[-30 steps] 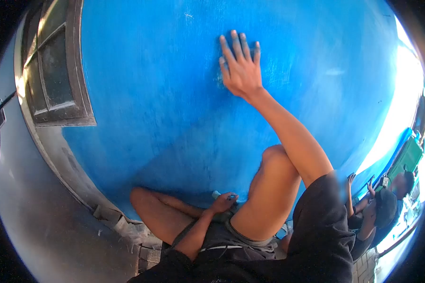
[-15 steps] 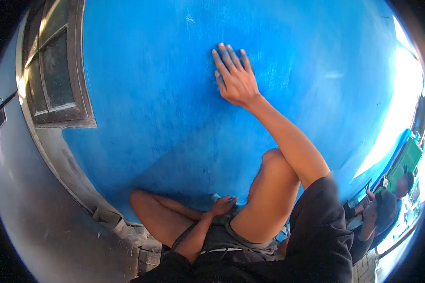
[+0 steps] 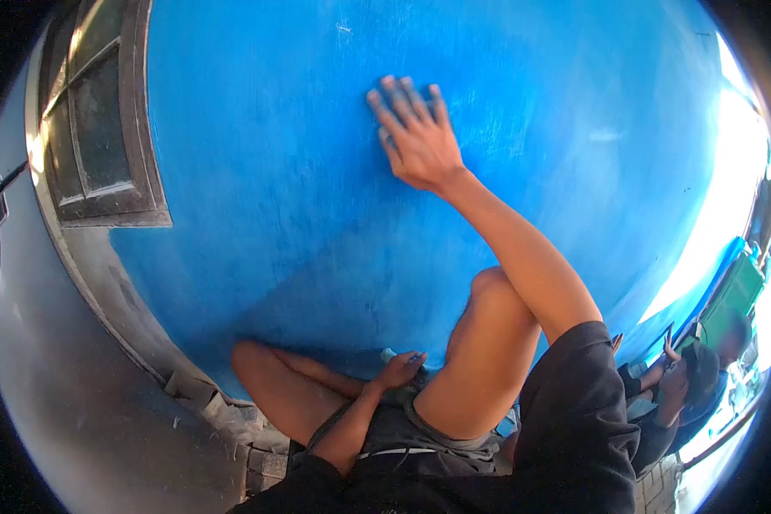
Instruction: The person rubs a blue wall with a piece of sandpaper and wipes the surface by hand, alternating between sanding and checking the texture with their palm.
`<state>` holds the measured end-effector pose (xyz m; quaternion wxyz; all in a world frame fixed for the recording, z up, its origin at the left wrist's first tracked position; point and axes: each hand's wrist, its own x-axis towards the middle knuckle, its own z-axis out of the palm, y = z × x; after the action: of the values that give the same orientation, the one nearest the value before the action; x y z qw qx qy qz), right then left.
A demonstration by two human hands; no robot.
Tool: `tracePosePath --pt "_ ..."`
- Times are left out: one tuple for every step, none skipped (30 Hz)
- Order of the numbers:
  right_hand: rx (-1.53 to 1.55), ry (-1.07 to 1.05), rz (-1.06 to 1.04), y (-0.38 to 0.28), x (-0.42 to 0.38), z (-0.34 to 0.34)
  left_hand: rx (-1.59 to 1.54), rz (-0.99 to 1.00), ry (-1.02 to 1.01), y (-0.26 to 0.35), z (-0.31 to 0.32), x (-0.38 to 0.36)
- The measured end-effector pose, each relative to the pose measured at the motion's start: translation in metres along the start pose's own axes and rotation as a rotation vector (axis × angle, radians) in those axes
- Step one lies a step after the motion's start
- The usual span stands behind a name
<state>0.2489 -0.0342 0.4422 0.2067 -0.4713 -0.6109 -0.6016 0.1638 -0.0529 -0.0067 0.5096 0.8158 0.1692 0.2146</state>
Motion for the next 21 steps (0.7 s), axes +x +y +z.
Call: tracePosePath --pt "0.002 -0.003 0.006 0.001 -0.002 -0.001 -0.012 -0.051 -0.010 0.006 -0.005 -0.002" --pt "0.020 -0.011 -0.014 0.005 0.001 -0.003 -0.006 -0.050 -0.009 0.007 -0.006 -0.004" --pt "0.036 -0.015 -0.037 0.010 0.006 -0.003 -0.003 -0.012 0.009 0.005 -0.004 -0.004" --pt "-0.007 0.062 0.063 0.014 0.013 -0.002 -0.002 0.026 0.025 0.003 -0.004 -0.002" --pt "-0.008 0.062 0.060 0.014 0.014 -0.001 -0.005 0.028 0.026 0.000 -0.004 0.001" --pt "-0.028 0.071 0.083 0.012 0.014 -0.001 -0.015 -0.002 0.025 0.000 -0.003 0.002" --pt "-0.048 0.077 0.108 0.008 0.012 -0.001 -0.026 -0.034 0.021 -0.001 -0.001 0.001" --pt "-0.051 0.003 0.027 0.001 0.006 -0.001 -0.031 -0.038 0.015 -0.002 0.001 -0.001" --pt "-0.053 -0.003 0.031 0.000 0.001 -0.003 -0.045 -0.037 -0.006 -0.001 -0.001 -0.001" --pt "0.000 -0.056 -0.072 0.000 -0.001 -0.005 -0.053 -0.034 -0.024 0.002 -0.004 -0.002" --pt "0.052 -0.102 -0.177 0.000 0.001 -0.005 -0.047 -0.031 -0.023 0.004 -0.006 -0.002" --pt "0.049 -0.094 -0.177 0.004 0.005 -0.004 -0.061 -0.044 -0.018 0.005 -0.004 -0.003" --pt "0.019 -0.027 -0.057 0.008 0.008 -0.003 -0.078 -0.059 -0.015 0.004 -0.003 -0.002" --pt "-0.010 0.035 0.060 0.011 0.009 -0.001 -0.080 -0.057 -0.014 0.003 -0.005 -0.001" --pt "-0.011 0.031 0.055 0.010 0.007 -0.003 -0.078 -0.061 -0.024 0.004 -0.006 -0.003" --pt "-0.020 -0.020 0.004 0.006 0.002 -0.005 -0.076 -0.067 -0.036 0.008 -0.006 -0.005" --pt "-0.030 -0.068 -0.043 0.003 -0.003 -0.008 -0.077 -0.066 -0.039 0.009 -0.004 -0.005" --pt "0.033 -0.134 -0.237 0.003 -0.008 -0.009 -0.055 -0.064 -0.026 0.008 -0.003 -0.005" --pt "0.030 -0.127 -0.234 0.006 -0.007 -0.009 -0.029 -0.059 -0.008 0.007 -0.005 -0.003" --pt "0.041 -0.116 -0.197 0.010 -0.004 -0.008 -0.022 -0.054 -0.004 0.007 -0.007 -0.002" --pt "0.055 -0.106 -0.161 0.011 0.000 -0.008 -0.091 -0.054 -0.022 0.010 -0.007 -0.005"
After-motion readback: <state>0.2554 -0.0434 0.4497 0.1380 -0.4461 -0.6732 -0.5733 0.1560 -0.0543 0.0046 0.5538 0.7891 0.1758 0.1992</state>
